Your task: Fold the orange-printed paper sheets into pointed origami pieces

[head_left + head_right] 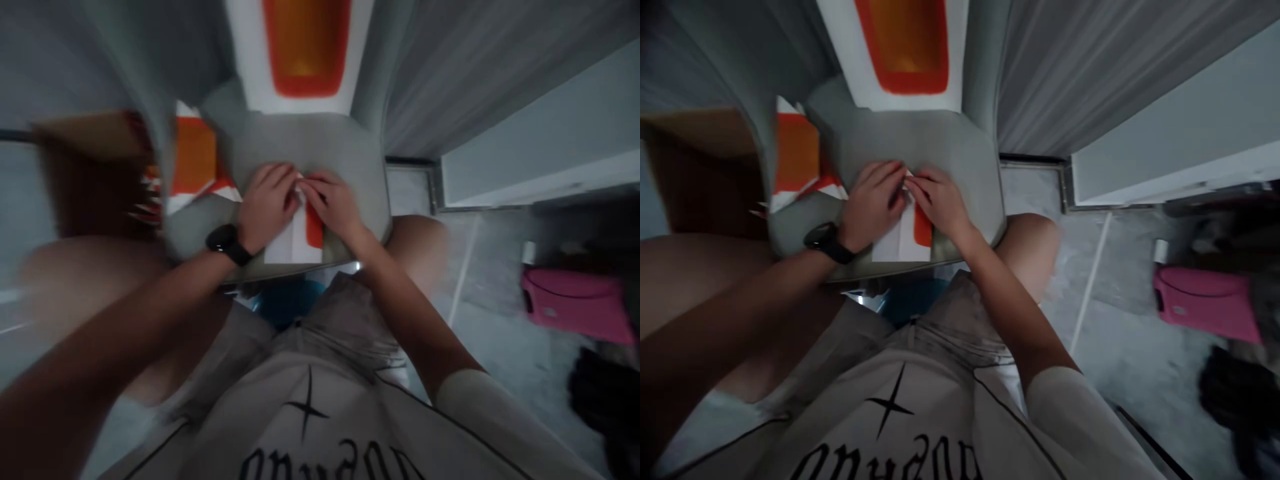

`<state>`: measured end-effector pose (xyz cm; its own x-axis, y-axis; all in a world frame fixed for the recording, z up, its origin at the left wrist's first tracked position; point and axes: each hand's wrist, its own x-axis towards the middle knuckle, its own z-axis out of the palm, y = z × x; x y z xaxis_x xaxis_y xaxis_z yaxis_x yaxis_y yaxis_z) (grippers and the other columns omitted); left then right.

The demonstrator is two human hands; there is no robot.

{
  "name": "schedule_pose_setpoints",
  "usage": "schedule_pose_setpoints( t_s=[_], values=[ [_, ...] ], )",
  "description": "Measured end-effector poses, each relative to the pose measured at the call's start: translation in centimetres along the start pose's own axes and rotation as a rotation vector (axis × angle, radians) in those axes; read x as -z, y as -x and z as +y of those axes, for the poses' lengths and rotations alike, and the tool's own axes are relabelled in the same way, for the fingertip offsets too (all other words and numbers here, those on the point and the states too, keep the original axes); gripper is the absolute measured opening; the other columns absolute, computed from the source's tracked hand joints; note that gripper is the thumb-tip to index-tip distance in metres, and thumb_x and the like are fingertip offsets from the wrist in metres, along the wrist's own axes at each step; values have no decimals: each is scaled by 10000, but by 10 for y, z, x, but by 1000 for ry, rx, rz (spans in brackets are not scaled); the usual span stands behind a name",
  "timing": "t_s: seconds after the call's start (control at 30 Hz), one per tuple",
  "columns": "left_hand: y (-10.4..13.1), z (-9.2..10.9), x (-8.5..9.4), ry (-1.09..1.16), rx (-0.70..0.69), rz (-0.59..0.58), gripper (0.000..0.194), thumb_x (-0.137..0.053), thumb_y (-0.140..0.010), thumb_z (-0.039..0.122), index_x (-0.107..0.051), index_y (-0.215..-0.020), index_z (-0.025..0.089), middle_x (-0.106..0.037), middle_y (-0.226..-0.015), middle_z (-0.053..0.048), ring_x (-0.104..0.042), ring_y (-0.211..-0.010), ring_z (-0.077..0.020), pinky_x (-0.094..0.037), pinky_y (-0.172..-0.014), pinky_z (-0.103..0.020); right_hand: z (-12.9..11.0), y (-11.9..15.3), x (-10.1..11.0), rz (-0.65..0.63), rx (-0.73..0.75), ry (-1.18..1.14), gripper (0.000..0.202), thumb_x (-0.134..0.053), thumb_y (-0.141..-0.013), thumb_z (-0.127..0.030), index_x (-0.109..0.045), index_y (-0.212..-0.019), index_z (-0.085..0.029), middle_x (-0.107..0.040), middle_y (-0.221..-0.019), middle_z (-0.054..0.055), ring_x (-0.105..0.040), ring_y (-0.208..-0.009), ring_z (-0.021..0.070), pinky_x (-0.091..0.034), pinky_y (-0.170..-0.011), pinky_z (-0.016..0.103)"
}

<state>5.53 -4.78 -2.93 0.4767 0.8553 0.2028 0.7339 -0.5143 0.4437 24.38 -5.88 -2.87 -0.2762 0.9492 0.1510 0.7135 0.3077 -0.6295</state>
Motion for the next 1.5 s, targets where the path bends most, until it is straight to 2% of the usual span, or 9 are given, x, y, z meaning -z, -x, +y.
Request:
schedule_pose_setpoints(
  t_s=[0.1,0.23,0.37,0.53,0.8,1.0,1.23,1.33,1.5],
  values=[
    [-1,-1,-2,37,-30,58,456,-506,-1000,202,-564,-1451,164,-570,-1540,-89,-444,-1475,-274,-345,-1290,-446,-4,-4,2,-27,-67,8,324,-497,-1108,-355,-730,-1274,-204,-704,-1280,56,-597,-1191,162,-449,-1109,306],
    [-2,-2,0,147,-6,24,471,-489,-1025,261,-541,-1493,284,-560,-1555,-40,-415,-1520,-295,-308,-1309,-476,-3,-5,2,-28,-121,-51,264,-594,-1055,-295,-731,-1269,-222,-699,-1300,40,-606,-1193,173,-456,-1101,310],
    [-1,-2,2,58,-2,-5,516,-484,-1015,244,-511,-1528,197,-535,-1579,-104,-414,-1520,-313,-322,-1293,-501,-1,-4,-3,49,-111,-132,295,-644,-998,-235,-734,-1278,-238,-714,-1276,61,-652,-1152,205,-512,-1055,351],
    [0,-6,3,-50,-31,-19,549,-460,-1013,224,-492,-1541,77,-522,-1584,-166,-432,-1487,-336,-348,-1260,-501,0,-3,-7,50,-77,-125,324,-659,-982,-234,-744,-1294,-260,-725,-1204,84,-670,-1119,225,-545,-1032,400],
    [0,-12,7,-53,-81,-25,507,-452,-1022,227,-551,-1505,112,-544,-1566,-145,-451,-1459,-328,-380,-1236,-501,1,-2,-11,50,-6,-26,330,-627,-1011,-251,-737,-1322,-241,-704,-1173,106,-652,-1129,248,-545,-1040,423],
    [-4,-17,11,-104,-100,-86,552,-415,-986,123,-544,-1522,164,-511,-1596,-131,-452,-1443,-345,-402,-1186,-552,1,0,-18,57,11,89,338,-575,-1042,-282,-725,-1342,-244,-689,-1161,117,-633,-1125,270,-549,-1031,442],
    [-3,-11,12,-109,-87,-91,556,-403,-989,130,-549,-1523,182,-515,-1591,-140,-452,-1432,-363,-411,-1149,-577,1,0,-22,70,8,79,353,-588,-1025,-251,-716,-1353,-265,-689,-1185,119,-624,-1133,282,-540,-1042,477],
    [-13,-17,15,-80,-74,-74,470,-413,-1030,206,-616,-1453,224,-568,-1534,-124,-494,-1378,-356,-425,-1122,-569,-1,0,-20,66,-3,66,347,-588,-1023,-256,-722,-1344,-261,-686,-1187,123,-619,-1146,289,-529,-1049,485],
    [-52,-45,23,99,-124,-128,276,-562,-1021,404,-743,-1149,239,-681,-1246,-93,-602,-1186,-279,-463,-1089,-453,-4,0,-19,66,-27,31,318,-594,-1013,-259,-746,-1292,-255,-685,-1188,121,-619,-1141,284,-519,-1045,471]
  ],
)
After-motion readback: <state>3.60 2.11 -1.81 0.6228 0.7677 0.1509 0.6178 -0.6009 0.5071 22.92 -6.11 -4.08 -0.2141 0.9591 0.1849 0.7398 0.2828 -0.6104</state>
